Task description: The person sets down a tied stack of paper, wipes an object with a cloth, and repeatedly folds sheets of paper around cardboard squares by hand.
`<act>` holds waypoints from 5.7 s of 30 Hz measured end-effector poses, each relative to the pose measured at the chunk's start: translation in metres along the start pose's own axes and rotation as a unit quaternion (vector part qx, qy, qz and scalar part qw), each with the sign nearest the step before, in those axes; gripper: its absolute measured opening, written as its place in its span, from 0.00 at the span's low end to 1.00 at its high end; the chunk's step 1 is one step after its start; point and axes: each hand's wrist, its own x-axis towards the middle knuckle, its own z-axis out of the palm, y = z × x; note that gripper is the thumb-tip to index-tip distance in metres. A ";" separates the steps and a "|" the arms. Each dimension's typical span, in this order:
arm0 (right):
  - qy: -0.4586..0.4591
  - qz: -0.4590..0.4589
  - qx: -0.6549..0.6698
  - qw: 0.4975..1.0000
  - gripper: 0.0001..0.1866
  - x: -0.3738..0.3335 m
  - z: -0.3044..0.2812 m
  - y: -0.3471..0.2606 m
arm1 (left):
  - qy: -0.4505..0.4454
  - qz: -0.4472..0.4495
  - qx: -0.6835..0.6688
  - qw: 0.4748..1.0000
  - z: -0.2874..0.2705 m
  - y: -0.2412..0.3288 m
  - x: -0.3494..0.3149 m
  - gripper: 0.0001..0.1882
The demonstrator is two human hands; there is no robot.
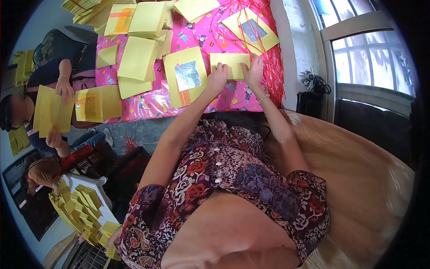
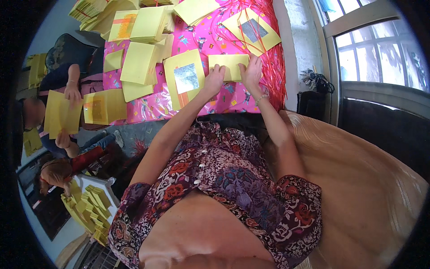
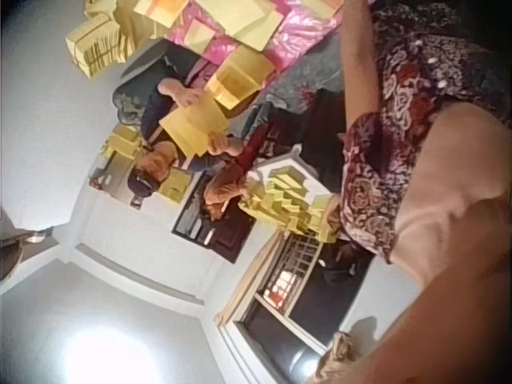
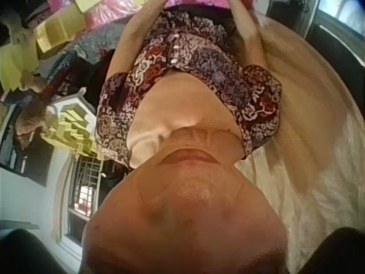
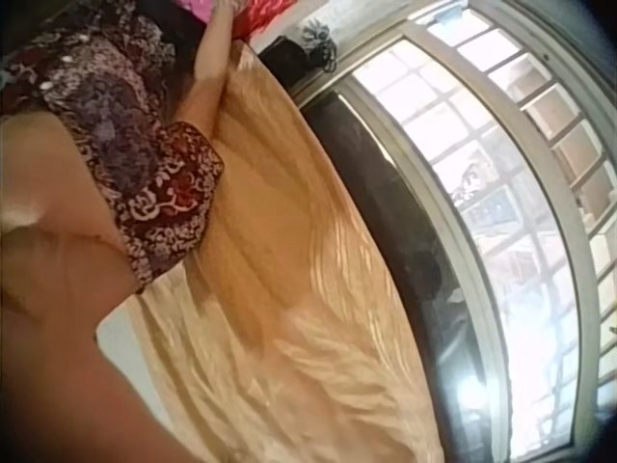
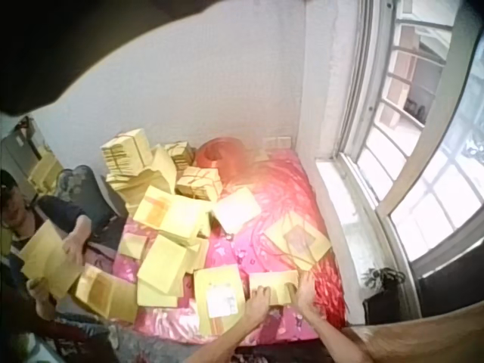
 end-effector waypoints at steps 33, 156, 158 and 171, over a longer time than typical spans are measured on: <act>-0.176 -0.377 0.085 0.905 0.27 -0.026 -0.026 -0.073 | 0.034 -0.032 -0.174 0.984 -0.080 -0.084 -0.132 0.28; -0.384 -0.436 0.020 0.814 0.10 -0.007 0.002 -0.107 | -0.012 0.099 -0.154 0.983 -0.101 -0.134 -0.120 0.30; -0.427 -0.389 0.009 0.816 0.11 0.006 -0.004 -0.111 | -0.011 0.092 -0.160 0.983 -0.107 -0.140 -0.117 0.32; -0.386 -0.139 0.300 0.861 0.21 0.022 -0.002 -0.101 | 0.147 -0.088 -0.315 0.933 -0.087 -0.150 -0.083 0.18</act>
